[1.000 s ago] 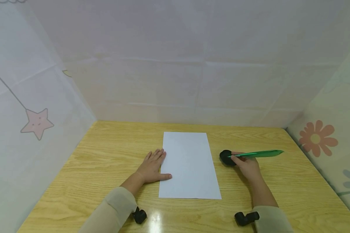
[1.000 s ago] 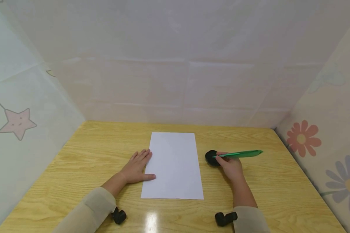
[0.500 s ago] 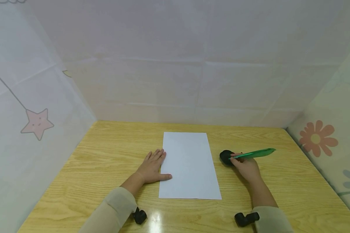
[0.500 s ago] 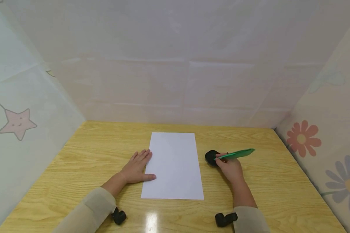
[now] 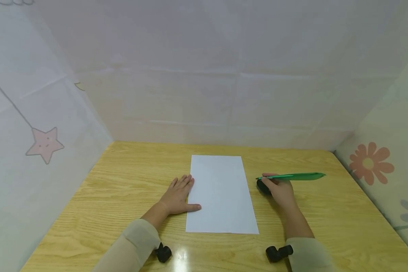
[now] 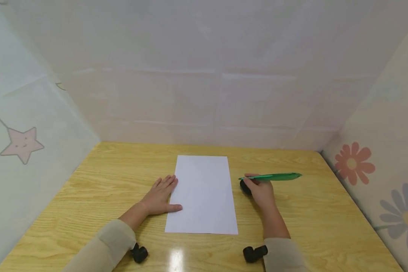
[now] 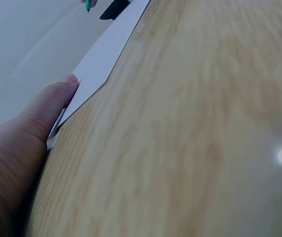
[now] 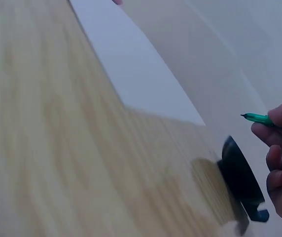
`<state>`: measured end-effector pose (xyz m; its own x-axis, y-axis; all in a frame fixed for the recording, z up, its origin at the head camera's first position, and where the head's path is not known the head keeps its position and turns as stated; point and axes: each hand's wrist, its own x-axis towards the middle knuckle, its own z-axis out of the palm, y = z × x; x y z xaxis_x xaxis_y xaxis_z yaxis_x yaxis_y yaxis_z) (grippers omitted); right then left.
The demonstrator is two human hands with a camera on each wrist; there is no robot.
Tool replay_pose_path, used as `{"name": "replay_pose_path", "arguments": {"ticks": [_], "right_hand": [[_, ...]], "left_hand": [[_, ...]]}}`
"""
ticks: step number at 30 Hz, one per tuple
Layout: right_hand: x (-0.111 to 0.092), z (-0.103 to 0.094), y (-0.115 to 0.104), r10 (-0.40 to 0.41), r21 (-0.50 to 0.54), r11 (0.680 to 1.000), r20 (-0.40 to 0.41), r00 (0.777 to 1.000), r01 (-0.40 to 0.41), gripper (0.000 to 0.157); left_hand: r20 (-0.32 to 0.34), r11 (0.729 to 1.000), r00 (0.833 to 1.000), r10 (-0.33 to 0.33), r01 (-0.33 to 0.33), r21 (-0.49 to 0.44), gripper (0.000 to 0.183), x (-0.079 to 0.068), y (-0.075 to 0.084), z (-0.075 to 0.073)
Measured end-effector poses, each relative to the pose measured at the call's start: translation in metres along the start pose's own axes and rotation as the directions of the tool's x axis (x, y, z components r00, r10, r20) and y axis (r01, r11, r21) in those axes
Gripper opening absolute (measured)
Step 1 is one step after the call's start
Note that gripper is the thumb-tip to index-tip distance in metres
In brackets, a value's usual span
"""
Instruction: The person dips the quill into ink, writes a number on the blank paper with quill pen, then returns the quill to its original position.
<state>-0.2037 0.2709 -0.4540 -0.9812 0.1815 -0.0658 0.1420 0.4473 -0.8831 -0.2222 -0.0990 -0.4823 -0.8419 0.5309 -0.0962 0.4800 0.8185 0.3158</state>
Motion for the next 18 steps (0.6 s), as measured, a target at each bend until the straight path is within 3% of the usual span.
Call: {"name": "replay_pose_path", "arguments": {"ticks": [12,18], "right_hand": [[0.015,0.041,-0.024,0.048,0.104,0.993,0.015,0.999,-0.05,0.046],[0.024,0.059,-0.033,0.038,0.149,0.988,0.0,0.999,-0.037,0.043]], "left_hand": [[0.0,1.0,1.0,-0.001,0.001,0.005,0.105,0.0,-0.001,0.001],[-0.005,1.0,1.0,0.0,0.0,0.0,0.104,0.0,0.0,0.001]]}}
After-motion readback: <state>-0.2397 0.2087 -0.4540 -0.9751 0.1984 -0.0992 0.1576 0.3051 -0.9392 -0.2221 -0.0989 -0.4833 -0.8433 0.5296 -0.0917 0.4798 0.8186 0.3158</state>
